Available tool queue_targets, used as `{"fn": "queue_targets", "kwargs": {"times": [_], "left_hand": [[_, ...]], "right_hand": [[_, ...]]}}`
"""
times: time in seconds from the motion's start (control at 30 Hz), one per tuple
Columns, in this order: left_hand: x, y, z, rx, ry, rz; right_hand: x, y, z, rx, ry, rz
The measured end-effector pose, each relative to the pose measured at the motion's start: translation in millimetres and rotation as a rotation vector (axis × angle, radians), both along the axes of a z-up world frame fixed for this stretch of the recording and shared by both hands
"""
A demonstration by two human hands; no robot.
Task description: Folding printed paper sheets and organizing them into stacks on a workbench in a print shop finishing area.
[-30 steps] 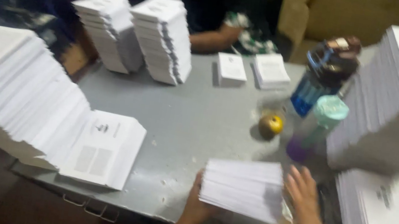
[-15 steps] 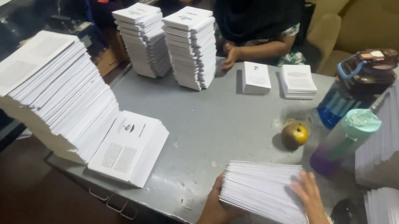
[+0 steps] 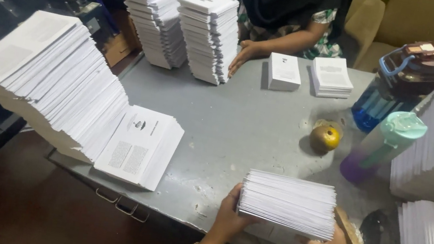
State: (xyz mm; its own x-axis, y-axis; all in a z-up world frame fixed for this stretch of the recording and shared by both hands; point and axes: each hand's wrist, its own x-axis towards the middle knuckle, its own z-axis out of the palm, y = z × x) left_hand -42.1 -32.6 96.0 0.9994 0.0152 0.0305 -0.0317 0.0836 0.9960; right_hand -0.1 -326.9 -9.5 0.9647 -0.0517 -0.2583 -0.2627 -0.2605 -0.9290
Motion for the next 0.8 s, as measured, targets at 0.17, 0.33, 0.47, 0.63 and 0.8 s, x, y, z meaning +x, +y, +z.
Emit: {"fn": "queue_targets", "kwargs": {"times": [0.17, 0.33, 0.47, 0.63, 0.8], "left_hand": [[4, 18, -28, 0.127, -0.155, -0.094], [10, 23, -40, 0.247, -0.276, -0.056], [21, 23, -7, 0.085, 0.208, 0.067], [75, 46, 18, 0.231, 0.497, 0.062], [172, 74, -72, 0.286, 0.513, 0.019]], "right_hand": [[10, -37, -91, -0.247, -0.248, 0.317], [5, -31, -97, -0.328, -0.235, 0.237], [-7, 35, 23, 0.125, -0.145, 0.062], [25, 82, 108, 0.113, 0.172, -0.006], [102, 96, 50, -0.051, 0.272, -0.046]]}}
